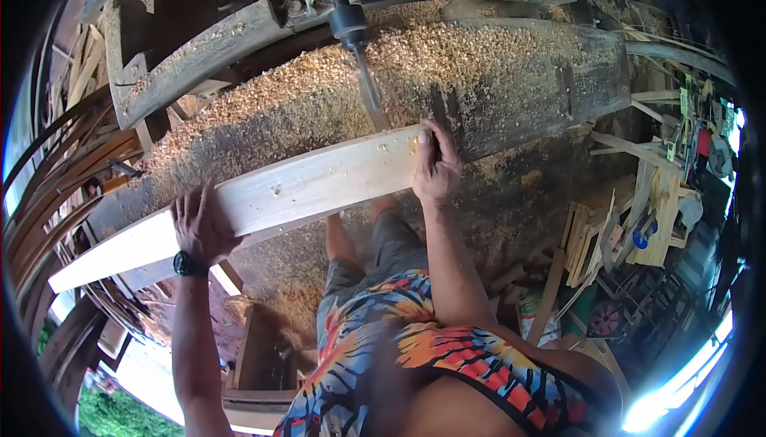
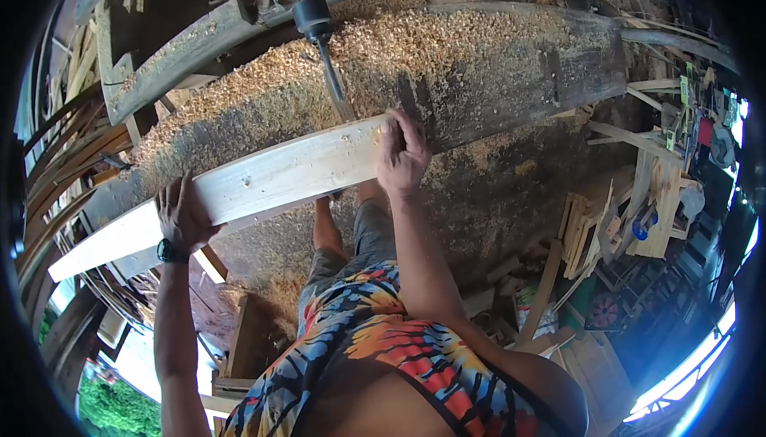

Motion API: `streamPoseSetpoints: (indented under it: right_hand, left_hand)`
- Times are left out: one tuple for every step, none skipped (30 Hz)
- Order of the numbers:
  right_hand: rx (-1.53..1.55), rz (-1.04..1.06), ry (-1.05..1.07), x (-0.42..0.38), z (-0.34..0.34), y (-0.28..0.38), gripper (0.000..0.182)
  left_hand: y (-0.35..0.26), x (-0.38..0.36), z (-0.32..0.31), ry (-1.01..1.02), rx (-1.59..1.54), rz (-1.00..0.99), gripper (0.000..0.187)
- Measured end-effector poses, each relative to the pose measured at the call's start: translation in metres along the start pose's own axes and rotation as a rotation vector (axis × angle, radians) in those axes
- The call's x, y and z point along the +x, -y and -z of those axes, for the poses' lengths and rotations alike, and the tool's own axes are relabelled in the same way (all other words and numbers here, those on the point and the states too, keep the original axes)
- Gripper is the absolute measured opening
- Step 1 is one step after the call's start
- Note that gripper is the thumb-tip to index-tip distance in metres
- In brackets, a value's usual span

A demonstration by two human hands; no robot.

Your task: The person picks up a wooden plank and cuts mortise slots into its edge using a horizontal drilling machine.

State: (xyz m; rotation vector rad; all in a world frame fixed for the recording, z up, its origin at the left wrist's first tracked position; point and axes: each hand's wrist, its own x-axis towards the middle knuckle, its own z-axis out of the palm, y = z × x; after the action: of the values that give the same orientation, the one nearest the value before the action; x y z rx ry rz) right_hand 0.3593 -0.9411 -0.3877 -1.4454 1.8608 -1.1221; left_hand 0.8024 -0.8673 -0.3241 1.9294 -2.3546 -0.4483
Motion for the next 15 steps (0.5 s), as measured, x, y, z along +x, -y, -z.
streamPoseSetpoints:
  right_hand:
    - [0.006,-0.011,0.001,-0.001,0.001,0.000,0.026]
    - [0.016,-0.018,0.003,0.000,0.001,-0.001,0.025]
    - [0.027,-0.026,0.005,0.001,-0.001,-0.002,0.025]
    - [0.039,-0.043,0.009,0.002,-0.003,-0.002,0.025]
    - [0.049,-0.062,0.012,0.004,-0.003,-0.001,0.025]
    - [0.059,-0.081,0.014,0.006,-0.004,0.000,0.025]
    - [0.069,-0.079,0.010,0.009,-0.005,0.001,0.025]
    - [0.083,-0.076,0.004,0.012,-0.008,0.001,0.025]
    - [0.097,-0.072,0.000,0.016,-0.012,0.002,0.025]
    - [0.076,-0.082,0.001,0.017,-0.012,0.003,0.026]
    - [0.056,-0.090,0.003,0.018,-0.012,0.005,0.026]
    - [0.036,-0.101,0.005,0.019,-0.013,0.006,0.027]
    - [0.049,-0.092,0.003,0.022,-0.014,0.006,0.027]
    - [0.058,-0.089,0.004,0.023,-0.014,0.006,0.027]
    - [0.063,-0.093,0.005,0.020,-0.012,0.006,0.028]
  left_hand:
    - [0.000,0.000,0.000,0.008,-0.005,0.002,0.125]
    - [0.001,0.001,0.000,0.011,-0.009,0.007,0.124]
    - [0.002,0.001,0.000,0.016,-0.011,0.013,0.123]
    - [0.004,0.001,-0.001,0.012,-0.005,0.019,0.122]
    - [0.006,0.001,-0.002,0.010,-0.001,0.023,0.121]
    - [0.007,0.001,-0.004,0.008,0.002,0.026,0.121]
    - [0.008,0.003,-0.004,0.014,0.002,0.033,0.121]
    - [0.009,0.005,-0.003,0.018,0.004,0.040,0.121]
    - [0.009,0.008,-0.002,0.022,0.006,0.048,0.121]
    - [0.009,0.011,-0.001,0.020,0.015,0.052,0.119]
    - [0.008,0.012,0.000,0.007,0.010,0.043,0.117]
    - [0.008,0.013,0.001,-0.003,0.004,0.033,0.115]
    - [0.007,0.015,0.000,-0.014,-0.002,0.025,0.114]
    - [0.006,0.017,0.002,-0.022,0.006,0.018,0.109]
    - [0.007,0.016,0.003,-0.007,0.006,0.020,0.109]
